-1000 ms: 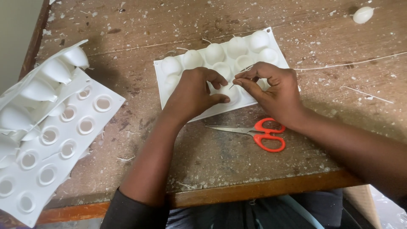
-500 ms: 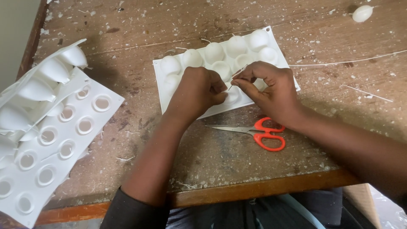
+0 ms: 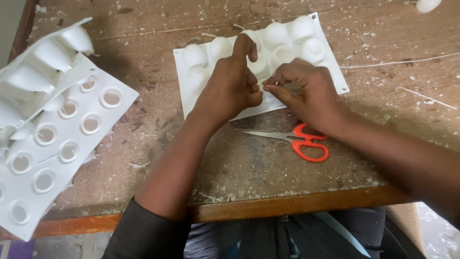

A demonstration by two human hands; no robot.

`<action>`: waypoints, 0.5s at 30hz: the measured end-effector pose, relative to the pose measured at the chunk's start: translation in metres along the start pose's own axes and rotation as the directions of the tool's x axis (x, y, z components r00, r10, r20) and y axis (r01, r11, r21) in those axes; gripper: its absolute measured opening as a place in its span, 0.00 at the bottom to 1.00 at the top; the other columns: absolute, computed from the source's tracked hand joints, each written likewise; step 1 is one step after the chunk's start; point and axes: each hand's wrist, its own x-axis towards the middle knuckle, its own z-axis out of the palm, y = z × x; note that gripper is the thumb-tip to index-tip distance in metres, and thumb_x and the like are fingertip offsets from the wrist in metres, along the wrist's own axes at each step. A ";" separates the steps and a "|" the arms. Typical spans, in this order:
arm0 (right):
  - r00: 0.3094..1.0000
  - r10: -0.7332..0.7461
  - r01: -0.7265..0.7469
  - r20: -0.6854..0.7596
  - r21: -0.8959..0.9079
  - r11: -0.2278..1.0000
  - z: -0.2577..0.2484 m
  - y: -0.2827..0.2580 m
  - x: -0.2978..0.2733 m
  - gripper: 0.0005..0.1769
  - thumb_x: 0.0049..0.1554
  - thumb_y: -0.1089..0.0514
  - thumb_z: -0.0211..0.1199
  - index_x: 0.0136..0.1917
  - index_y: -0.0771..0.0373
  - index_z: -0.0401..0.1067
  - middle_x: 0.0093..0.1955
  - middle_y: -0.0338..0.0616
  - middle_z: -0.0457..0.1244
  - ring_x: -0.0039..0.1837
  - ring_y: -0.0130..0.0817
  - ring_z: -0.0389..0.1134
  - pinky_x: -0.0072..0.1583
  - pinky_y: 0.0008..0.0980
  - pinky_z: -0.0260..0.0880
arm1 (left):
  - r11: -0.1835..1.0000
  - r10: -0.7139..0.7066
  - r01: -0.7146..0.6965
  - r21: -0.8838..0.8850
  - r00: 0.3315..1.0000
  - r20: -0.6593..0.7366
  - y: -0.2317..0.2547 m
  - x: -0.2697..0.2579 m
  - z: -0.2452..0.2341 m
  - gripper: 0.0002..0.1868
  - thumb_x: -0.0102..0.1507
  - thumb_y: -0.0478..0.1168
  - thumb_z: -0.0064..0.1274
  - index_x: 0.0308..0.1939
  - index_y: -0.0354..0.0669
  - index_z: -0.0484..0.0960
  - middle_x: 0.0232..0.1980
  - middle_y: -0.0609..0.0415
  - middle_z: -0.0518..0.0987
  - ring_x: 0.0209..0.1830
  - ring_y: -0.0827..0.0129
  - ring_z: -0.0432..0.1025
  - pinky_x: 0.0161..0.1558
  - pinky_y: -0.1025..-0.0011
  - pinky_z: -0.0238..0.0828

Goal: Inserting wicks into silicone candle molds using a needle and trimming with scissors.

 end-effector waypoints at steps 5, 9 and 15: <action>0.986 -0.169 0.165 -0.013 -0.147 0.975 0.005 0.010 -0.003 0.09 0.57 0.65 0.73 0.48 0.64 0.75 0.52 0.48 0.63 0.58 0.41 0.63 0.57 0.41 0.65 | 0.995 0.086 -0.087 -0.040 0.996 -0.024 -0.007 -0.001 -0.001 0.32 0.54 0.25 0.63 0.52 0.45 0.58 0.24 0.51 0.80 0.25 0.64 0.81 0.29 0.68 0.73; 0.989 -0.151 0.147 -0.006 -0.181 0.972 0.005 0.011 -0.008 0.09 0.59 0.66 0.72 0.52 0.65 0.75 0.54 0.46 0.65 0.59 0.40 0.64 0.58 0.40 0.65 | 0.992 0.124 -0.125 -0.028 0.992 -0.025 -0.006 -0.004 -0.004 0.31 0.55 0.26 0.63 0.52 0.45 0.58 0.24 0.52 0.80 0.27 0.64 0.83 0.29 0.68 0.74; 0.975 -0.221 0.221 0.022 -0.187 0.957 0.005 0.015 -0.007 0.05 0.69 0.64 0.70 0.50 0.64 0.75 0.54 0.44 0.68 0.56 0.36 0.66 0.59 0.36 0.66 | 0.967 0.098 -0.078 0.242 0.992 -0.074 -0.004 -0.018 -0.005 0.33 0.46 0.38 0.78 0.43 0.42 0.68 0.33 0.51 0.80 0.35 0.58 0.78 0.33 0.62 0.72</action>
